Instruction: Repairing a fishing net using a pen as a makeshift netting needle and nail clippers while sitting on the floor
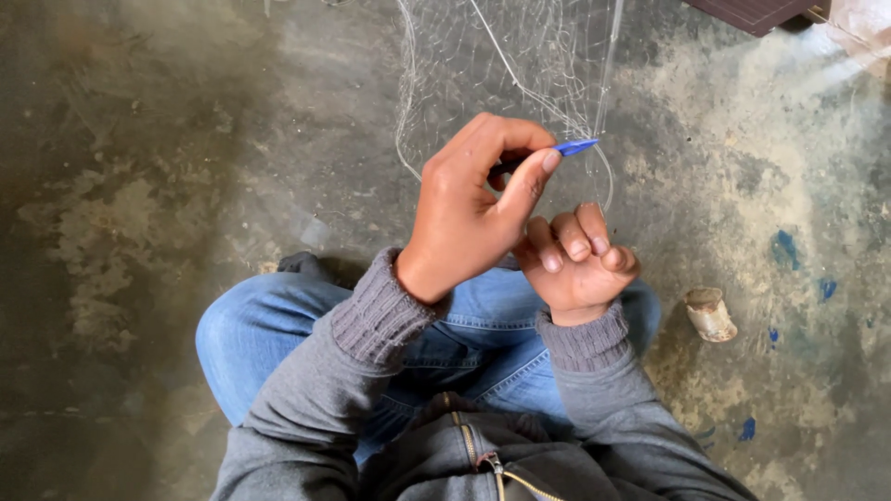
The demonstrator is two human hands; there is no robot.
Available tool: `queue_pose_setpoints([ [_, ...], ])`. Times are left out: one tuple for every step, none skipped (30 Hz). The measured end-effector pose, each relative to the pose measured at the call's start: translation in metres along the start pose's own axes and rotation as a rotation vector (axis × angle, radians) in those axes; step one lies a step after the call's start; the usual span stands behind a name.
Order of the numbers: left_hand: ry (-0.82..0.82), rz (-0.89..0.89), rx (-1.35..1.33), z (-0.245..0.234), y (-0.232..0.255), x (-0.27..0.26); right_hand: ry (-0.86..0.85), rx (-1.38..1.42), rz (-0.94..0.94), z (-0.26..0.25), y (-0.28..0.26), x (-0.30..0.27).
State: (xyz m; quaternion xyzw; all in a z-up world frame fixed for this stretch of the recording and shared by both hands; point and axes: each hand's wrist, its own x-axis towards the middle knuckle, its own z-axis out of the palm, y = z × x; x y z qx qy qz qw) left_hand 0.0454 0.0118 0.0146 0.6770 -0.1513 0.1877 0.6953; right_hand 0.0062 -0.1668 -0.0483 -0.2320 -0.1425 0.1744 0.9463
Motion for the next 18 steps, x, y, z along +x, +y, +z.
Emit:
queue_pose_setpoints([
  [0.0, 0.0, 0.0, -0.001, 0.001, 0.0, 0.0, 0.0, 0.0, 0.0, 0.0, 0.0],
  [-0.011, 0.024, -0.024, -0.003, 0.002, 0.0, 0.013, 0.004, 0.004, -0.001, 0.0, 0.0],
  [-0.022, 0.05, -0.048, -0.004, 0.003, 0.001, 0.024, 0.007, 0.007, -0.001, -0.001, 0.0],
  [-0.023, 0.051, -0.048, -0.005, 0.006, 0.001, 0.024, 0.007, 0.005, -0.004, -0.002, -0.002],
  [-0.035, 0.111, -0.063, -0.007, 0.008, 0.001, 0.04, 0.004, 0.015, -0.007, -0.004, -0.004],
  [-0.046, 0.172, -0.077, -0.008, 0.011, 0.001, 0.057, 0.0, 0.025, -0.011, -0.005, -0.006],
  [-0.049, 0.172, -0.077, -0.009, 0.007, -0.004, 0.057, 0.001, 0.023, -0.015, -0.006, -0.008],
  [-0.043, 0.234, -0.082, -0.009, 0.003, -0.008, 0.076, 0.003, 0.007, -0.02, -0.006, -0.01],
  [-0.039, 0.294, -0.086, -0.01, 0.0, -0.012, 0.096, 0.005, -0.01, -0.024, -0.007, -0.013],
  [-0.042, 0.293, -0.086, -0.01, -0.002, -0.012, 0.097, 0.007, -0.013, -0.03, -0.01, -0.018],
  [-0.076, 0.387, -0.065, -0.01, -0.004, -0.013, 0.015, 0.461, 0.139, -0.036, -0.013, -0.023],
  [-0.11, 0.48, -0.044, -0.01, -0.006, -0.014, -0.074, 0.915, 0.29, -0.042, -0.016, -0.028],
  [-0.112, 0.479, -0.043, -0.011, -0.004, -0.01, -0.075, 0.917, 0.288, -0.024, -0.011, -0.017],
  [-0.018, 0.595, 0.083, -0.011, -0.002, -0.006, -0.034, 0.427, 0.124, -0.007, -0.006, -0.006],
  [0.076, 0.708, 0.208, -0.011, 0.0, -0.002, 0.009, -0.064, -0.042, 0.011, -0.001, 0.005],
  [0.072, 0.708, 0.207, -0.012, 0.008, -0.01, 0.011, -0.062, -0.046, 0.007, -0.002, 0.005],
  [0.054, 0.792, 0.287, -0.013, 0.015, -0.018, -0.045, -0.085, -0.084, 0.002, -0.002, 0.005],
  [0.036, 0.875, 0.367, -0.014, 0.022, -0.025, -0.1, -0.108, -0.122, -0.002, -0.003, 0.004],
])
